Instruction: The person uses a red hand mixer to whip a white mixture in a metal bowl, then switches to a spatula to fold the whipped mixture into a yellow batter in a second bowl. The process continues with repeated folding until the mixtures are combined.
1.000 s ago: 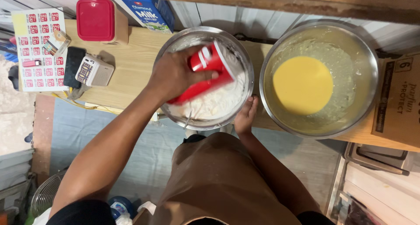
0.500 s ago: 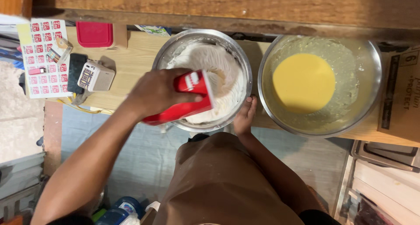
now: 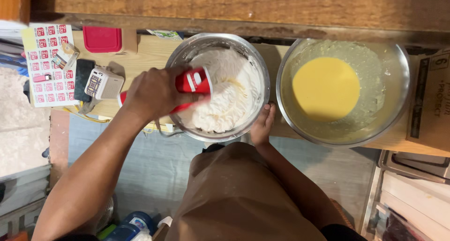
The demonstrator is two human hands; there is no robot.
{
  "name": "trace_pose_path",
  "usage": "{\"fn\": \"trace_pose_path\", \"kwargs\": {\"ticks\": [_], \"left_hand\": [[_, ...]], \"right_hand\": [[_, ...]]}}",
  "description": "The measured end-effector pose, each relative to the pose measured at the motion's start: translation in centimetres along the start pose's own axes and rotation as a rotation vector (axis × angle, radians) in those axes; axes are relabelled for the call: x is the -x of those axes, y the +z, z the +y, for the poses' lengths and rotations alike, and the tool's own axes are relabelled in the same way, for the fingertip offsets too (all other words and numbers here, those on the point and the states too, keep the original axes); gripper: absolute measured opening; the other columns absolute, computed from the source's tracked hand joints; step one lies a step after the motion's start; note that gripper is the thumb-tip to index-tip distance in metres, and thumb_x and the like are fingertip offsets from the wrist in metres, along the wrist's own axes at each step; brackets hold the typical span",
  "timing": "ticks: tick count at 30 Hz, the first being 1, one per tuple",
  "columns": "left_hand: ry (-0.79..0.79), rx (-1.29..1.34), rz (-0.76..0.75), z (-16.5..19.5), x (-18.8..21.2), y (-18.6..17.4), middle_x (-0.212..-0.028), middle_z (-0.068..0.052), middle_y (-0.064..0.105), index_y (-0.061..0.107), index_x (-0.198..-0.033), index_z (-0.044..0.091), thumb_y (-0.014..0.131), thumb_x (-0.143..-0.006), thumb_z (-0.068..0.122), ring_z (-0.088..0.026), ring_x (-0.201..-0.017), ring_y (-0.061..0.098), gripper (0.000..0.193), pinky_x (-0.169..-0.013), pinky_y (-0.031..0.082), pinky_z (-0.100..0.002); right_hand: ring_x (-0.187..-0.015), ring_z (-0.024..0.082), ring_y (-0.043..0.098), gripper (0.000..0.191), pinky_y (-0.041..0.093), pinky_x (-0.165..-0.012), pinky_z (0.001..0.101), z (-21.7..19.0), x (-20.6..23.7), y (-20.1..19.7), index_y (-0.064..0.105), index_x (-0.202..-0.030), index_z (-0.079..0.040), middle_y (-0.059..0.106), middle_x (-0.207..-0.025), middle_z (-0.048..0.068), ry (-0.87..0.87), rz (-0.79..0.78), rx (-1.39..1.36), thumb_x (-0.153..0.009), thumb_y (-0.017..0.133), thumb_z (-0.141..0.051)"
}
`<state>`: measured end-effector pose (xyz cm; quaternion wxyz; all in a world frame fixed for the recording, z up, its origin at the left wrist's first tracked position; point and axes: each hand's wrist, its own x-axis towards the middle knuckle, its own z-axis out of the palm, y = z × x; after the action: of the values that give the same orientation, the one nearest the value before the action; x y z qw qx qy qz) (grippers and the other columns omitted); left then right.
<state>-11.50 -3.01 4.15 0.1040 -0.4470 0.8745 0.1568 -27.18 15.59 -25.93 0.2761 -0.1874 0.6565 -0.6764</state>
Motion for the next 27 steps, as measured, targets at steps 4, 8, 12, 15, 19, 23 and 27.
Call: {"fn": "trace_pose_path", "kwargs": {"ticks": [4,8,12,15,19,23,27], "left_hand": [[0.179,0.202,0.006,0.5,-0.3,1.3,-0.096,-0.018,0.077,0.069,-0.129,0.015,0.081,-0.07,0.067,-0.038,-0.086,0.074,0.079,-0.079,0.057,-0.048],[0.125,0.34,-0.003,1.6,-1.9,2.5,-0.083,-0.021,0.075,0.063,-0.14,0.018,0.08,-0.073,0.064,-0.035,-0.085,0.075,0.083,-0.083,0.058,-0.044],[0.082,0.201,0.2,1.7,-2.0,2.1,-0.09,-0.018,0.076,0.065,-0.138,0.019,0.079,-0.072,0.069,-0.037,-0.082,0.074,0.084,-0.075,0.058,-0.046],[-0.021,0.006,0.084,1.0,-1.2,0.9,-0.09,-0.02,0.076,0.065,-0.138,0.022,0.078,-0.071,0.073,-0.038,-0.084,0.074,0.085,-0.078,0.057,-0.048],[0.033,-0.051,-0.057,0.6,-0.2,0.2,-0.095,-0.019,0.075,0.066,-0.134,0.021,0.079,-0.07,0.073,-0.039,-0.088,0.073,0.084,-0.081,0.056,-0.049],[0.17,0.23,-0.032,1.4,-0.7,1.4,-0.095,-0.016,0.077,0.069,-0.129,0.018,0.08,-0.066,0.069,-0.034,-0.088,0.075,0.082,-0.083,0.057,-0.046],[0.131,0.273,0.097,2.0,-1.9,2.3,-0.085,-0.02,0.076,0.064,-0.14,0.021,0.077,-0.073,0.068,-0.036,-0.086,0.074,0.083,-0.084,0.057,-0.045]], "right_hand": [[-0.096,0.02,0.052,0.035,0.046,-0.091,0.0326,0.5,-0.1,-0.1,0.052,-0.119,0.0,0.059,-0.104,0.011,-0.011,0.012,-0.016,-0.113,0.039,-0.032],[-0.096,0.02,0.052,0.034,0.046,-0.09,0.0325,0.6,-0.3,-0.2,0.051,-0.119,0.001,0.059,-0.104,0.011,-0.029,0.028,0.031,-0.113,0.04,-0.031],[-0.093,0.019,0.052,0.032,0.046,-0.088,0.0329,0.3,-0.2,-0.2,0.052,-0.116,0.0,0.059,-0.1,0.01,-0.003,0.028,0.049,-0.112,0.04,-0.03],[-0.093,0.019,0.051,0.032,0.046,-0.089,0.0333,-0.2,-0.2,0.0,0.052,-0.112,0.001,0.059,-0.099,0.01,-0.037,0.027,0.054,-0.113,0.039,-0.029],[-0.094,0.019,0.05,0.031,0.045,-0.089,0.0333,-0.6,-0.2,0.2,0.051,-0.111,0.001,0.057,-0.099,0.01,-0.062,0.021,0.013,-0.114,0.039,-0.028],[-0.093,0.019,0.051,0.031,0.045,-0.088,0.0329,-0.5,-0.3,0.1,0.052,-0.111,0.0,0.058,-0.098,0.01,-0.062,0.012,-0.005,-0.113,0.039,-0.028],[-0.093,0.018,0.052,0.03,0.046,-0.087,0.0324,-0.4,-0.5,0.2,0.052,-0.113,0.0,0.059,-0.101,0.009,-0.032,0.039,0.025,-0.112,0.04,-0.028]]}}
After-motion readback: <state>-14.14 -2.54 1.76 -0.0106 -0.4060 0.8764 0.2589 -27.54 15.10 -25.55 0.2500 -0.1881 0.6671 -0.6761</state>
